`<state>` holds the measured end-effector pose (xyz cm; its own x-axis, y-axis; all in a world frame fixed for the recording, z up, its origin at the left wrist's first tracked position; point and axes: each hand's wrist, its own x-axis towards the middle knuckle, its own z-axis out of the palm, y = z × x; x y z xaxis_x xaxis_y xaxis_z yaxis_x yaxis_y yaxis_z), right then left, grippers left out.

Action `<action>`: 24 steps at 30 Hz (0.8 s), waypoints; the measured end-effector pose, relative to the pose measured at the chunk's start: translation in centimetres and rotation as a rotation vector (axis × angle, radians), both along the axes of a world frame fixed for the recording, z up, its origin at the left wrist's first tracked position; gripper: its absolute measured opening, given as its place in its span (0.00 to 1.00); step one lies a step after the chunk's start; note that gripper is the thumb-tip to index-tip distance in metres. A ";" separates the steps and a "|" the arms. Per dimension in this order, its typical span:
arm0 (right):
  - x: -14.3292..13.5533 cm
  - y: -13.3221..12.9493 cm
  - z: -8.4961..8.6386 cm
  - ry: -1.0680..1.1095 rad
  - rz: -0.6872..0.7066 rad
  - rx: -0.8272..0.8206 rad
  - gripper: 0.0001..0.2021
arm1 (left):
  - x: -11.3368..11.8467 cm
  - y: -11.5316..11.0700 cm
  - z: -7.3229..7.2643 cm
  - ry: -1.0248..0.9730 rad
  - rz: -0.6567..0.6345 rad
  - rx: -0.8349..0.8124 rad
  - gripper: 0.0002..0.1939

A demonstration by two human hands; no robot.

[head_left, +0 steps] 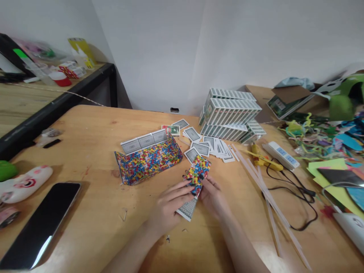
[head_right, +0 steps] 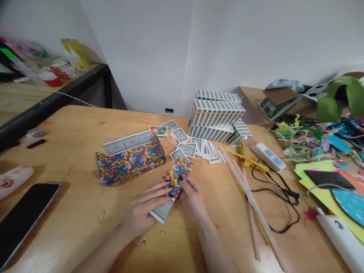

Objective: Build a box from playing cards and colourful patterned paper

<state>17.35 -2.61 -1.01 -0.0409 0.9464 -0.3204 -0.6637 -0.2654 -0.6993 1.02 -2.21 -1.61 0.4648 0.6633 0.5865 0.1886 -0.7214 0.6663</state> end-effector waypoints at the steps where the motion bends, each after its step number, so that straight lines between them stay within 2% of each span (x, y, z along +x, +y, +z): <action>1: 0.0 0.0 -0.2 -0.008 -0.011 0.008 0.11 | 0.0 0.0 0.0 0.002 0.032 -0.008 0.21; 5: 0.4 0.2 -0.7 -0.075 -0.090 0.013 0.09 | -0.1 -0.1 0.1 0.005 0.168 -0.133 0.28; 8: 0.8 0.2 -0.7 -0.188 -0.129 0.020 0.09 | -0.4 -0.1 0.2 -0.028 0.207 -0.294 0.33; 12: 1.0 -0.1 -0.3 -0.324 -0.125 0.029 0.11 | -0.5 0.2 0.4 -0.109 0.263 -0.506 0.29; 16: 0.9 -0.4 0.2 -0.312 -0.029 0.062 0.15 | -0.5 0.9 0.6 -0.179 0.264 -0.770 0.25; 18: 0.9 -0.4 0.3 -0.315 -0.006 0.069 0.16 | -0.5 1.2 0.6 -0.185 0.253 -0.844 0.24; 21: 0.9 -0.4 0.2 -0.337 0.014 0.058 0.17 | -0.5 1.1 0.6 -0.139 0.189 -0.756 0.27; 24: 0.9 -0.3 0.1 -0.328 0.012 0.035 0.16 | -0.4 0.7 0.7 0.009 0.074 -0.476 0.33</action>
